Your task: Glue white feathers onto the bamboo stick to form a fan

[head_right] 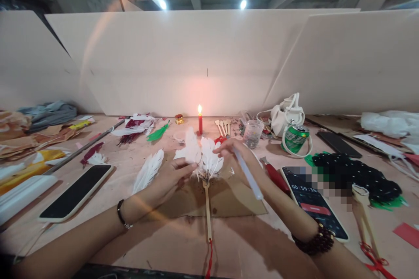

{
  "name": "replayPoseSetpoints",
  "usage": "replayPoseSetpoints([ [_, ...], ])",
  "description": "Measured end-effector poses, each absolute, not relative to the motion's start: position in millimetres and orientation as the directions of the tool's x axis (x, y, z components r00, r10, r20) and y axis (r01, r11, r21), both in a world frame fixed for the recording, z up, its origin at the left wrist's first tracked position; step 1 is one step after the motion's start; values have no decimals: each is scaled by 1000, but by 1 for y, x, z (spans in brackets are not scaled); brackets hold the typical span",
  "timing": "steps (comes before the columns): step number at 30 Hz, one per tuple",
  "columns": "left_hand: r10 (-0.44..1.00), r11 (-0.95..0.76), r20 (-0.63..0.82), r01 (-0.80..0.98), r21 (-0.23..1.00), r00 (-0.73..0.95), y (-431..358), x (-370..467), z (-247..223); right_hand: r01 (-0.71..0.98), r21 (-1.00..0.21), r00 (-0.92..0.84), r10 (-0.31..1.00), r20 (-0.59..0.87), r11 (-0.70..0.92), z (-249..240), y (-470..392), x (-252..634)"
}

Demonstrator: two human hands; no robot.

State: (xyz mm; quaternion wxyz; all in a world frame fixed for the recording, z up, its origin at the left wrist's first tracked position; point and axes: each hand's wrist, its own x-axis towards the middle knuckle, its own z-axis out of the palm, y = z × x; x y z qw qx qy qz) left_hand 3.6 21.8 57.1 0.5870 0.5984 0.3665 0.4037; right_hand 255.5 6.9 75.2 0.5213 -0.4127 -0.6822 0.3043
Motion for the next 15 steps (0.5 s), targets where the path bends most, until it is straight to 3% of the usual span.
replayPoseSetpoints([
  [9, 901, -184, 139, 72, 980, 411, 26, 4, 51, 409, -808, -302, 899, 318, 423, 111, 32, 211],
  [13, 912, -355, 265, 276, 893, 314, 24, 5, 44, 309, -869, -319, 903, 287, 386, 115, 65, 220],
  [15, 870, -467, 323, 409, 784, 373, 17, 6, 38, 244, -888, -308, 899, 311, 390, 110, 81, 230],
])
